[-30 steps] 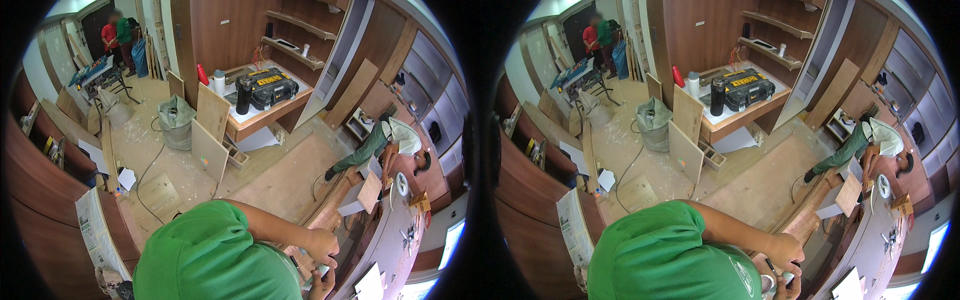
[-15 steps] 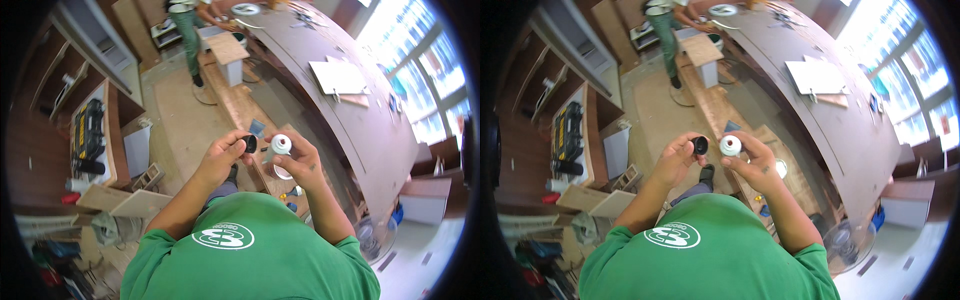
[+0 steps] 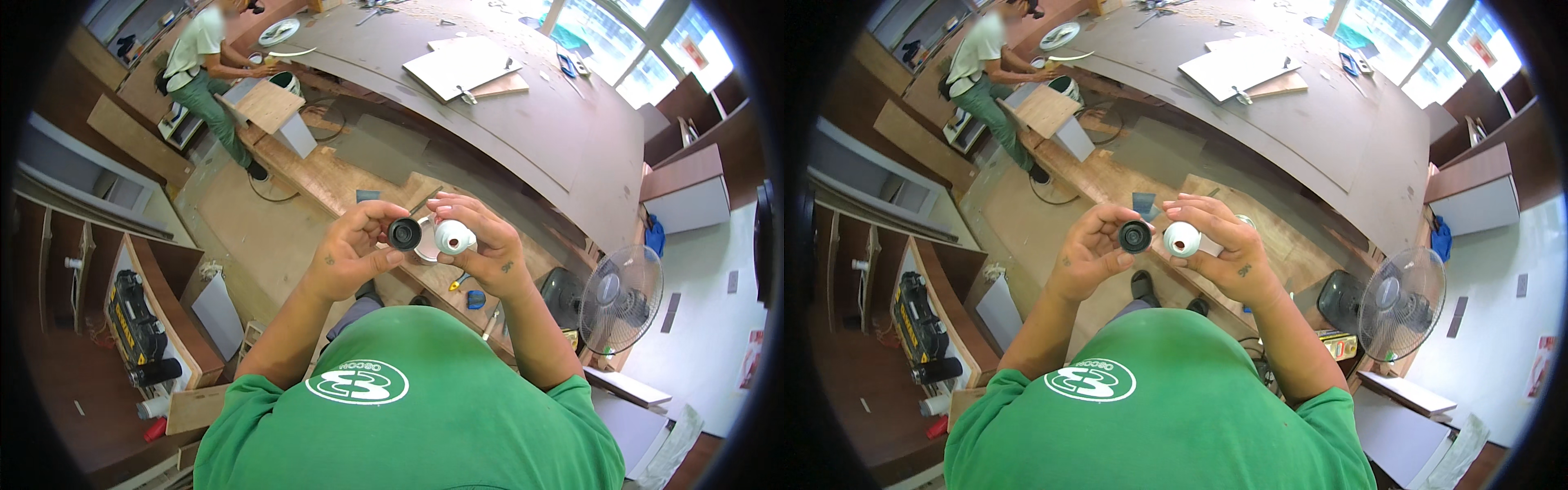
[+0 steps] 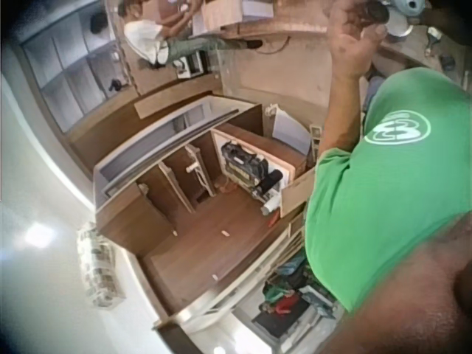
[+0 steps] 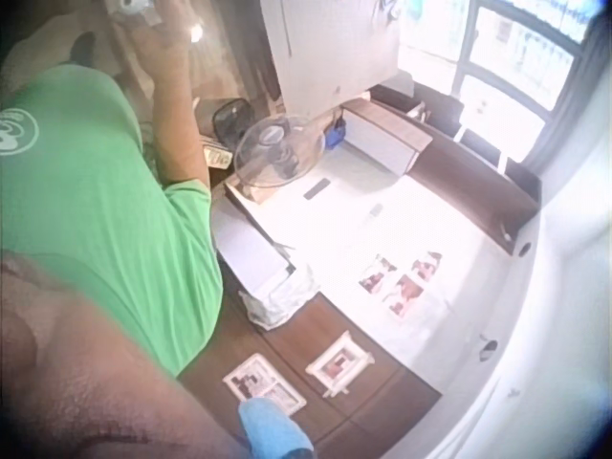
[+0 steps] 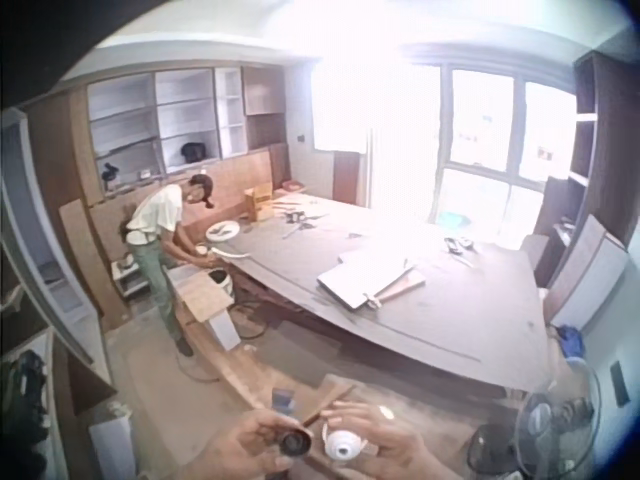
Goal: The person uses a file to smooth the edges of a piece of wood, then applies wood filler to two metal plates using a tube and a putty knife.
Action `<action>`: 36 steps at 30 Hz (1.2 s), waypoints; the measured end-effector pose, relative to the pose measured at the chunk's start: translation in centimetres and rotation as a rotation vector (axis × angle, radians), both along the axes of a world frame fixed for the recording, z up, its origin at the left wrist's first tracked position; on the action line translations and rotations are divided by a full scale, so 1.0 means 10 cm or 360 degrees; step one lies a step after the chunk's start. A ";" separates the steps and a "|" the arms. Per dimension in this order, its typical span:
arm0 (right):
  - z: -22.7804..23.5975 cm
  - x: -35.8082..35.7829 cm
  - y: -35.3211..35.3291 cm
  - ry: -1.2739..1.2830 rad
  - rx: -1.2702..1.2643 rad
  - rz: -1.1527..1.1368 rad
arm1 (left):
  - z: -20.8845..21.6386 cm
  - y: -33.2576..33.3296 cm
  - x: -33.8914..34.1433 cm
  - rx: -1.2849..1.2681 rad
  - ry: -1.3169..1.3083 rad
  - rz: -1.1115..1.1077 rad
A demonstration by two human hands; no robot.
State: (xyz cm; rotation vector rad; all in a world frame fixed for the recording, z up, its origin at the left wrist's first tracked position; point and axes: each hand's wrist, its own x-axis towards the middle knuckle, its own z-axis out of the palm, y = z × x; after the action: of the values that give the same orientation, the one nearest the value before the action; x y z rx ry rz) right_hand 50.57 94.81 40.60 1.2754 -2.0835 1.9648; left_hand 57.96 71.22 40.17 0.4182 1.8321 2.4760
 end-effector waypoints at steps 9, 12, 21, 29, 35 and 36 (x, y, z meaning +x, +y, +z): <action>-0.06 0.06 0.30 -0.0138 -0.0118 -0.0160 | 0.02 0.26 -0.21 -0.0088 0.0058 -0.0159; -0.04 0.10 0.35 -0.0385 -0.0180 -0.0186 | 0.02 0.31 -0.25 -0.0106 0.0080 -0.0188; -0.13 0.07 0.43 -0.0903 -0.0442 -0.0069 | 0.02 0.41 -0.28 0.0023 0.0104 -0.0195; -0.43 0.05 0.46 -0.1565 -0.0504 -0.0143 | 0.10 0.40 -0.30 0.0087 0.0087 -0.0114; -0.38 0.19 0.52 -0.1677 -0.0531 -0.0156 | -0.01 0.32 -0.29 0.0036 0.0015 -0.0051; -0.34 0.22 0.55 -0.1619 -0.0573 -0.0125 | -0.05 0.32 -0.31 0.0022 0.0044 -0.0051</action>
State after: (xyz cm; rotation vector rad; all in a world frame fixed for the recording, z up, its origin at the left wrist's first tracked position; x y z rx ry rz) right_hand 52.77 100.27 37.18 0.0737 -1.7687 3.1311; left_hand 54.83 74.45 39.68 0.4804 1.8042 2.4761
